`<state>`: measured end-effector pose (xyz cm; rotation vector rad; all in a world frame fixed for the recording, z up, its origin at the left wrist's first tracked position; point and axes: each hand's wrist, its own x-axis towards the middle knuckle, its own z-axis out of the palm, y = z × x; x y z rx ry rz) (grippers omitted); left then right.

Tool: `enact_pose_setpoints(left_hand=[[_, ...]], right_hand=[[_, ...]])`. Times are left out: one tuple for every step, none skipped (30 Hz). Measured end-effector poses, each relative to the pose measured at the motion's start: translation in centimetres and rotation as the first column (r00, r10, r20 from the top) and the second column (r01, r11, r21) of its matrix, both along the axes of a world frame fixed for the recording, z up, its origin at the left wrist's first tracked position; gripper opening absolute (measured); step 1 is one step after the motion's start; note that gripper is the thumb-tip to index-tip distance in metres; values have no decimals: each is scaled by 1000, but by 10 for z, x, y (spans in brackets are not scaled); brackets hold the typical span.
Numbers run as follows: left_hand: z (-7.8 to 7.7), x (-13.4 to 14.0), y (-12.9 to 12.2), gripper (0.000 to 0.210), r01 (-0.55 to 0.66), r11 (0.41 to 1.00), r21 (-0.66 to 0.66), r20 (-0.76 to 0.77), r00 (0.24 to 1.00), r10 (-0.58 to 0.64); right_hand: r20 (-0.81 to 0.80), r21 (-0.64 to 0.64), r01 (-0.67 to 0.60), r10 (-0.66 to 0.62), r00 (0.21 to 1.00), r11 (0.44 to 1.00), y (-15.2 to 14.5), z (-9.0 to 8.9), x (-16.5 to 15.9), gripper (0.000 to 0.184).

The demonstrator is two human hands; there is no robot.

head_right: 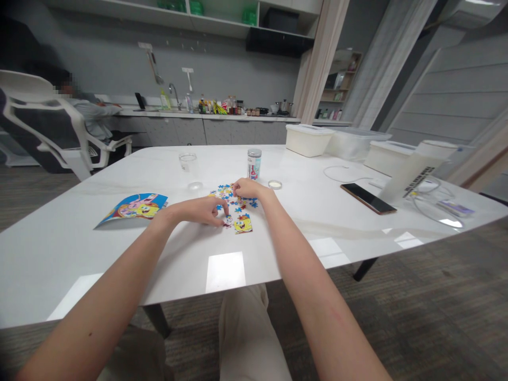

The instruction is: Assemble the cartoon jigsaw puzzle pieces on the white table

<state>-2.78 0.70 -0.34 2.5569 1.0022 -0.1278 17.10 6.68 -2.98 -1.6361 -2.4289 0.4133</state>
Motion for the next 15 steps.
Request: enact_pose_setpoints(left_hand=[[-1, 0, 0, 42, 0, 1000, 2, 0, 1000, 0], [-1, 0, 0, 42, 1, 1000, 5, 1, 1000, -1], [-1, 0, 0, 42, 2, 1000, 9, 2, 1000, -2], [-2, 1, 0, 42, 3, 1000, 13, 4, 1000, -3], [-2, 1, 0, 43, 2, 1000, 16, 9, 1000, -2], [-2, 1, 0, 44, 4, 1000, 14, 15, 1000, -4], [-1, 1, -1, 47, 6, 1000, 10, 20, 1000, -7], [-1, 2, -1, 50, 11, 1000, 2, 23, 1000, -11], [-1, 2, -2, 52, 15, 1000, -4, 25, 1000, -15], [0, 2, -2, 53, 21, 1000, -10, 25, 999, -20], [0, 1, -2, 53, 23, 1000, -12, 24, 999, -23], [0, 1, -2, 52, 23, 1000, -11, 22, 999, -23], [0, 1, -2, 51, 20, 1000, -6, 20, 1000, -20], [0, 0, -1, 50, 17, 1000, 1, 20, 1000, -17], [0, 0, 0, 48, 15, 1000, 9, 21, 1000, -15]], right_hand=[[-2, 2, 0, 0, 1000, 1000, 0, 0, 0, 31], [-4, 5, 0, 0, 1000, 1000, 1, -1, 0, 31], [-6, 7, 0, 0, 1000, 1000, 1, -1, 0, 31], [-7, 8, 0, 0, 1000, 1000, 1, -1, 1, 31], [-7, 7, 0, 1, 1000, 1000, 2, -2, 1, 31], [-7, 8, -3, 3, 1000, 1000, 2, -2, 1, 31], [-7, 8, -7, 7, 1000, 1000, 2, -2, 1, 31], [-8, 10, -13, 13, 1000, 1000, 3, -3, 1, 31], [-9, 14, -20, 20, 1000, 1000, 3, -3, 1, 31], [-9, 18, -26, 26, 1000, 999, 3, -3, 1, 31], [-10, 23, -30, 30, 999, 999, 2, -2, 1, 31], [-12, 27, -34, 34, 999, 999, 2, -2, 1, 31], [-14, 29, -36, 37, 999, 999, 1, -1, 1, 31], [-20, 29, -42, 42, 999, 999, 0, 0, 1, 31], [-33, 27, -52, 52, 998, 998, -1, 2, 0, 30]])
